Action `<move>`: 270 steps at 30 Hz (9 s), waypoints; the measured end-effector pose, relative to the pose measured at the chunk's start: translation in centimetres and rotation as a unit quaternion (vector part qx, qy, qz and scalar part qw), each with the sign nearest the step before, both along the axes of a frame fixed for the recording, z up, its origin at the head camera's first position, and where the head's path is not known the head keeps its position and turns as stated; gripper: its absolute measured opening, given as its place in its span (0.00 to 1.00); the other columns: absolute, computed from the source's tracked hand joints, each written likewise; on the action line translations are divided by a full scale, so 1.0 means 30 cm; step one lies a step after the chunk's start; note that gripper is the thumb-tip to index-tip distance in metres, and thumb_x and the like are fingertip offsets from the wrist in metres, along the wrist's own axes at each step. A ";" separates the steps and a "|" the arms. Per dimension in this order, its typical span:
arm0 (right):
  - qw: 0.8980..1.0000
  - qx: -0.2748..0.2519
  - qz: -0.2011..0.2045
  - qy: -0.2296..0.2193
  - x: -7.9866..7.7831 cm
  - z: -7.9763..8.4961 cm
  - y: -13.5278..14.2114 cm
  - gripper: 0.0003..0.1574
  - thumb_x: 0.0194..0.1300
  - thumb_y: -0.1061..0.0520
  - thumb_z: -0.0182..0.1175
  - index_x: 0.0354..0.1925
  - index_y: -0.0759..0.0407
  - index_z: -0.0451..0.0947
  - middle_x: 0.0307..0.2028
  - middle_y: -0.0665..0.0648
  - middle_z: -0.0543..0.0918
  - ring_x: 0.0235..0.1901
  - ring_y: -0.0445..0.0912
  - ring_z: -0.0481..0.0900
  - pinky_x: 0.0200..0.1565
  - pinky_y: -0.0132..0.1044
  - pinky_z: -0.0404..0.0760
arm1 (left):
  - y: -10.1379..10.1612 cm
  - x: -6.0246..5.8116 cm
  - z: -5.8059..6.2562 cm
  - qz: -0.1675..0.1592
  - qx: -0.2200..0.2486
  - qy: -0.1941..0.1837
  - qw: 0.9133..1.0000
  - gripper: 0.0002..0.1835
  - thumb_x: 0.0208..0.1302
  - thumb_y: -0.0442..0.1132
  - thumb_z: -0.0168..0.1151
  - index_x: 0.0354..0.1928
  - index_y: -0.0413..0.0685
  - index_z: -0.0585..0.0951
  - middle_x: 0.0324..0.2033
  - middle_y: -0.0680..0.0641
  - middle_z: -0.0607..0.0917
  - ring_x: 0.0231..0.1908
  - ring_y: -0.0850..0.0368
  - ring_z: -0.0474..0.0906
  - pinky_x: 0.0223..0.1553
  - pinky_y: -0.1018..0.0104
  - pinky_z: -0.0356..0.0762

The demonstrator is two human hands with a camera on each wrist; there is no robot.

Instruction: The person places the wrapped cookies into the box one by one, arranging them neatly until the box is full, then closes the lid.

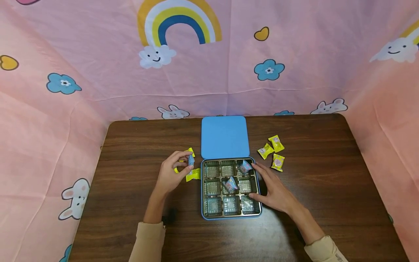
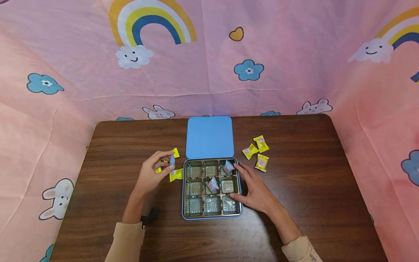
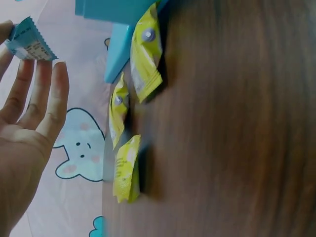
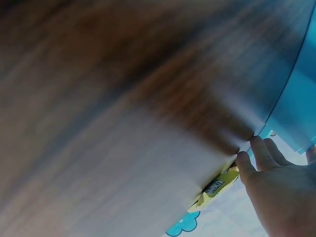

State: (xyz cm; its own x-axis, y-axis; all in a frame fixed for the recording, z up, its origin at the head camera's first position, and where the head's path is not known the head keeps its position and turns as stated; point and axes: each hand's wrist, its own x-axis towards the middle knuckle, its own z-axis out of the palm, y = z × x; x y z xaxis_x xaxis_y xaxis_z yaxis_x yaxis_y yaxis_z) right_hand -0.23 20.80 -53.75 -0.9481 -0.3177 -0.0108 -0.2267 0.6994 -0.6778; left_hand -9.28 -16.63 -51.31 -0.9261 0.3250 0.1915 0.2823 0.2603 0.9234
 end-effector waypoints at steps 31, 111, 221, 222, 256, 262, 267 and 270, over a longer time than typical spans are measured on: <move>1.000 -0.011 -0.002 -0.001 0.002 -0.005 -0.004 0.63 0.56 0.38 0.73 0.79 0.41 0.49 0.76 0.59 0.54 0.72 0.61 0.56 0.60 0.70 0.64 | 0.119 0.172 0.114 -0.106 0.022 0.066 0.992 0.22 0.51 0.23 0.73 0.49 0.34 0.80 0.41 0.39 0.82 0.40 0.49 0.79 0.42 0.44 0.80; 1.000 -0.009 -0.005 0.002 0.006 -0.013 -0.009 0.62 0.56 0.37 0.72 0.79 0.42 0.50 0.76 0.59 0.54 0.72 0.62 0.55 0.60 0.72 0.62 | 0.050 0.169 -0.052 -0.056 -0.145 0.123 0.980 0.46 0.48 0.47 0.82 0.71 0.57 0.71 0.72 0.48 0.66 0.70 0.46 0.62 0.62 0.39 0.68; 1.000 0.015 0.002 -0.002 0.027 0.012 0.001 0.70 0.54 0.41 0.74 0.80 0.44 0.41 0.72 0.64 0.62 0.68 0.63 0.63 0.62 0.65 0.66 | -0.195 -0.010 -0.112 0.060 -0.273 -0.033 0.959 0.32 0.51 0.33 0.78 0.60 0.52 0.80 0.53 0.45 0.75 0.43 0.48 0.75 0.42 0.55 0.77; 1.000 0.015 0.002 -0.003 0.027 0.013 0.001 0.70 0.54 0.41 0.74 0.80 0.44 0.41 0.72 0.65 0.62 0.69 0.63 0.63 0.62 0.65 0.66 | -0.194 -0.010 -0.111 0.059 -0.267 -0.031 0.961 0.31 0.51 0.32 0.78 0.60 0.51 0.80 0.53 0.45 0.75 0.39 0.50 0.75 0.38 0.58 0.77; 1.000 0.005 0.013 -0.013 0.005 0.019 -0.012 0.70 0.55 0.41 0.74 0.80 0.42 0.39 0.73 0.64 0.60 0.69 0.63 0.62 0.62 0.66 0.65 | -0.175 -0.011 -0.013 0.048 -0.164 0.007 0.985 0.30 0.53 0.35 0.78 0.60 0.48 0.80 0.51 0.50 0.77 0.35 0.53 0.79 0.34 0.62 0.82; 1.000 0.010 0.009 -0.021 0.001 0.019 -0.012 0.70 0.55 0.40 0.74 0.80 0.41 0.38 0.73 0.64 0.59 0.70 0.64 0.61 0.61 0.68 0.65 | -0.166 -0.012 0.003 0.050 -0.154 0.015 0.987 0.31 0.52 0.35 0.79 0.60 0.49 0.80 0.52 0.49 0.77 0.35 0.53 0.79 0.34 0.64 0.82; 1.000 0.012 0.008 -0.024 0.010 0.013 -0.005 0.70 0.56 0.39 0.73 0.80 0.41 0.38 0.74 0.63 0.58 0.70 0.63 0.60 0.61 0.69 0.65 | -0.147 -0.009 0.013 0.042 -0.150 0.013 0.988 0.30 0.52 0.34 0.78 0.60 0.48 0.80 0.51 0.50 0.78 0.35 0.54 0.79 0.35 0.63 0.82; 1.000 0.008 0.004 -0.023 0.021 0.009 -0.001 0.70 0.56 0.40 0.73 0.80 0.41 0.38 0.73 0.64 0.60 0.69 0.63 0.61 0.61 0.69 0.65 | -0.127 -0.005 0.017 0.037 -0.150 0.018 0.988 0.30 0.53 0.35 0.78 0.60 0.48 0.80 0.51 0.52 0.78 0.34 0.55 0.79 0.33 0.64 0.81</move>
State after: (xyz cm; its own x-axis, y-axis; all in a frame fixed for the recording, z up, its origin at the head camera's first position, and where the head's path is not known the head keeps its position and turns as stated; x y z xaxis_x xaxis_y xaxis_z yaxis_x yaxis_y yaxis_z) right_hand 0.39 20.77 -53.49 -0.9440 -0.3247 -0.0586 -0.2016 0.7082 -0.6766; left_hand -9.44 -20.45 -50.80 -0.9439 0.3032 0.1306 0.2835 0.5414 0.7915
